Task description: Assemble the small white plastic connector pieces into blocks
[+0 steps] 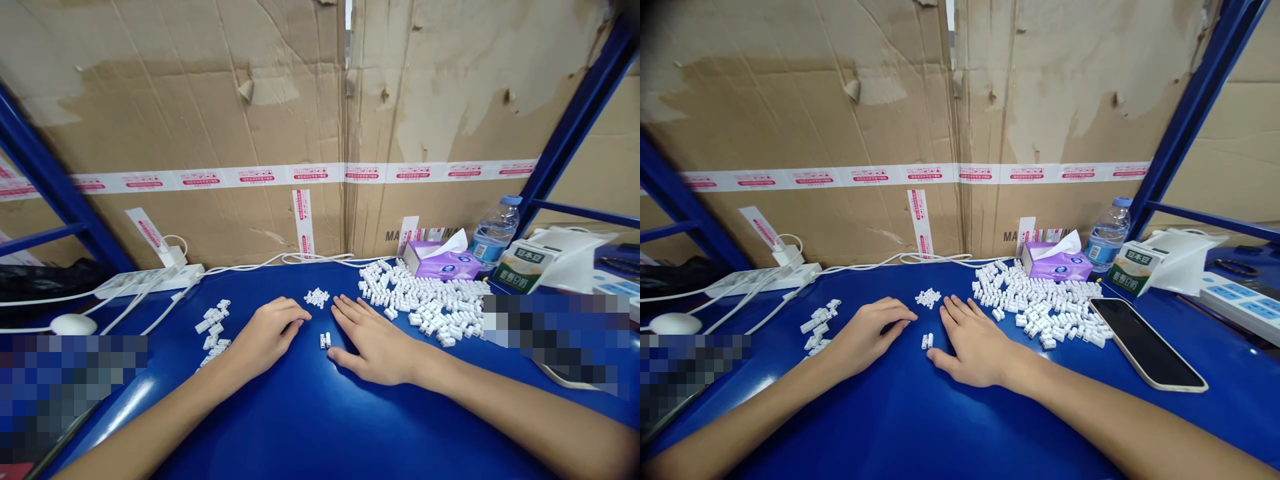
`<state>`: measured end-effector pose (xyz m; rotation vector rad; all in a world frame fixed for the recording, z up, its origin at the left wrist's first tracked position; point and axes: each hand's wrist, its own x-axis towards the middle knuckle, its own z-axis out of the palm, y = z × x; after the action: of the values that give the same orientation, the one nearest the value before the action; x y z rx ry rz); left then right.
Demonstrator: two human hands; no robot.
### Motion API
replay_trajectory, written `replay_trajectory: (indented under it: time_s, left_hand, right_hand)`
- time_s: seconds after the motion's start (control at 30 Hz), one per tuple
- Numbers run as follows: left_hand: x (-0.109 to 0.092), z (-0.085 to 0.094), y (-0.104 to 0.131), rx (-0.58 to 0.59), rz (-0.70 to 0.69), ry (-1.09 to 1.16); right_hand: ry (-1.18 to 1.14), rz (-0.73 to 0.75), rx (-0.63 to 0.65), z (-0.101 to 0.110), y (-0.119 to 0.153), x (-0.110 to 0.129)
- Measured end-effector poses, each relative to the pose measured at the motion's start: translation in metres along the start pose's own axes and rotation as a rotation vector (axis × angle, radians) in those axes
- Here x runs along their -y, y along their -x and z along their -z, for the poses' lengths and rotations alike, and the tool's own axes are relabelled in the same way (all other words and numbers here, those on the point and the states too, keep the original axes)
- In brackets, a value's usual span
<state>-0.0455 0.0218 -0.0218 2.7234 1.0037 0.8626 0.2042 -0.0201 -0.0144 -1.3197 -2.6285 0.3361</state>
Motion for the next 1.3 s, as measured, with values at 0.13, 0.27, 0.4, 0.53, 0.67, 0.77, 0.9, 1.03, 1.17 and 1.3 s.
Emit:
replay_trajectory:
  time_s: [0.13, 0.27, 0.4, 0.53, 0.67, 0.77, 0.9, 1.03, 1.17, 1.3]
  left_hand:
    - [-0.002, 0.001, 0.000, 0.005, -0.001, -0.001]
    - [-0.006, 0.003, 0.001, 0.026, -0.005, -0.017]
    - [-0.008, 0.004, 0.001, 0.056, 0.002, 0.000]
    - [-0.007, 0.005, 0.001, 0.066, 0.016, 0.008]
    - [-0.007, 0.005, 0.001, 0.058, 0.023, 0.009]
    - [-0.009, 0.005, 0.000, 0.044, 0.027, 0.017]
    - [-0.012, 0.006, 0.000, 0.032, 0.037, 0.031]
    - [-0.013, 0.007, 0.000, 0.022, 0.041, 0.069]
    - [-0.017, 0.008, -0.001, 0.012, 0.027, 0.141]
    - [-0.026, 0.007, 0.000, -0.004, 0.009, 0.234]
  right_hand:
    - [0.001, -0.002, -0.001, 0.000, 0.000, 0.000]
    - [-0.004, 0.004, -0.015, -0.001, 0.000, -0.001]
    - [-0.024, 0.014, -0.042, -0.002, -0.001, -0.001]
    - [-0.019, 0.012, -0.034, -0.002, 0.000, -0.001]
    - [-0.020, 0.009, -0.031, -0.002, 0.000, -0.001]
    - [-0.010, 0.005, -0.025, -0.001, 0.000, -0.001]
    - [-0.001, 0.003, -0.017, -0.001, 0.000, 0.000]
    - [0.003, 0.003, -0.011, 0.000, 0.000, 0.000]
    - [0.003, 0.012, -0.018, 0.001, 0.000, 0.000]
    - [-0.005, 0.021, -0.038, -0.001, 0.000, 0.000]
